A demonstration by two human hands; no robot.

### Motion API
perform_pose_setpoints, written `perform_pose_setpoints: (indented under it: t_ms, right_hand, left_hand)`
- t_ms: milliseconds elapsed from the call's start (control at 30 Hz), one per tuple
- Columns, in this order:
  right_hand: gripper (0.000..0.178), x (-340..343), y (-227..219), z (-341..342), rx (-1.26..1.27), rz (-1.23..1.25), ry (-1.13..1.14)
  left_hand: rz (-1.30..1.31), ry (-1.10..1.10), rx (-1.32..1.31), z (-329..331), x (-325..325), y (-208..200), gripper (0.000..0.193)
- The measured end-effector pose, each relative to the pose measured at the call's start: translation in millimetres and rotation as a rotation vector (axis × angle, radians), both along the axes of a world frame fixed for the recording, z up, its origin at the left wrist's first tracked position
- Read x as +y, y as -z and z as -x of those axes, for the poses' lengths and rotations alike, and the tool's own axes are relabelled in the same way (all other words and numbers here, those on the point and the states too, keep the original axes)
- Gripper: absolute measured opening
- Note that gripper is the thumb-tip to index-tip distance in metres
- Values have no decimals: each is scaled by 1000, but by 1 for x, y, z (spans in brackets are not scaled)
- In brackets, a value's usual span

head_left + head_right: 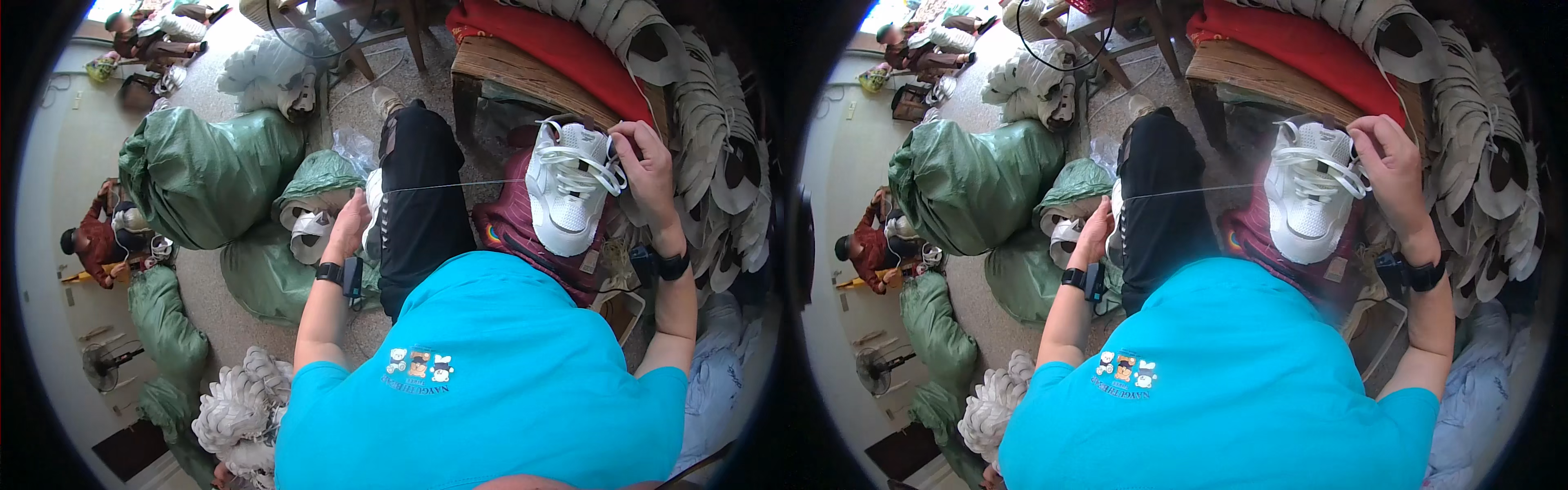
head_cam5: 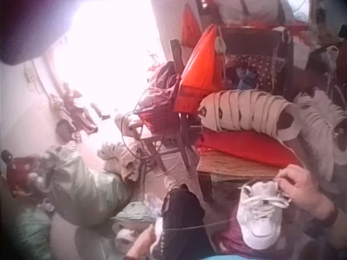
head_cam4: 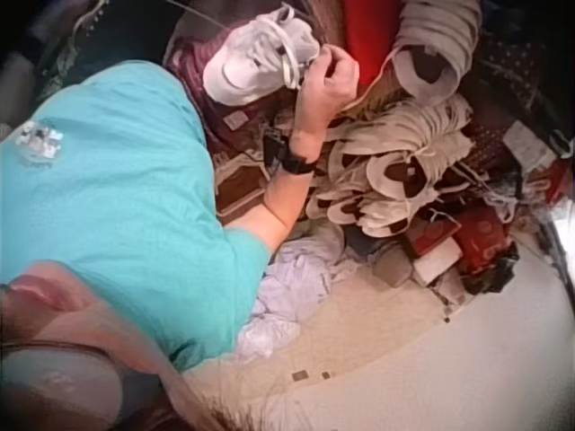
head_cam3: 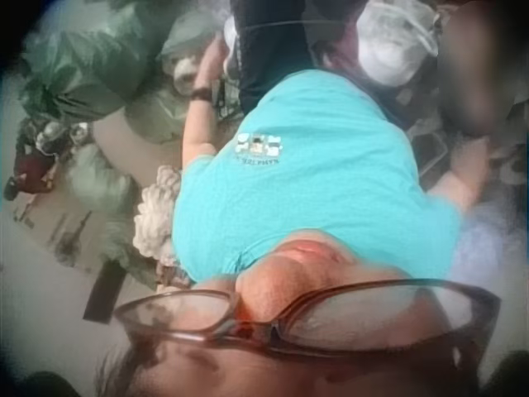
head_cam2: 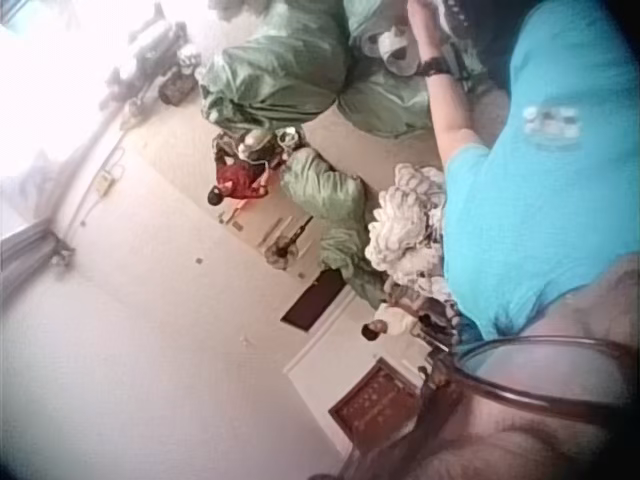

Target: The person sits on the floor in a workshop and threads white shoelaces through the eyelets of white shoe uppers. They pull the laces tight and adjust the shoe parts while surrounded by large sacks of materials and stacks of shoe components.

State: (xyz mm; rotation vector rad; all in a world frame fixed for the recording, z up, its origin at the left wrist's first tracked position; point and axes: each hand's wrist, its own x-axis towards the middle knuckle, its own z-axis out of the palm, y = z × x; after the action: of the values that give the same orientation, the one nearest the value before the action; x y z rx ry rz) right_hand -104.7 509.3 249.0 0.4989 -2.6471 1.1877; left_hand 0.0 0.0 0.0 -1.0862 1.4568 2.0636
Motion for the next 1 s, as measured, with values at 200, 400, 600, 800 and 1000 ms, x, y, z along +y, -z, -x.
perform_pose_setpoints:
  t_ms: [200, 400, 600, 800, 1000]
  right_hand:
    - [8, -13, -17, -4, 254, -180, -151]
    - [7, -5, -9, -16, 290, -42, -31]
    - [24, -53, 7, -68, -30, 372, -321]
    - [45, -77, 0, -70, -351, 636, -300]
    - [39, -31, 14, -72, -612, 1135, -85]
  left_hand:
    - [53, -170, 309, 9, -7, -22, 13]
    - [675, -68, 725, 29, 5, -195, 17]
    - [790, 148, 1025, 58, 138, -292, 13]
    - [507, 262, 1209, 107, 238, -273, 10]
    - [526, 356, 1513, 109, 279, -254, 15]
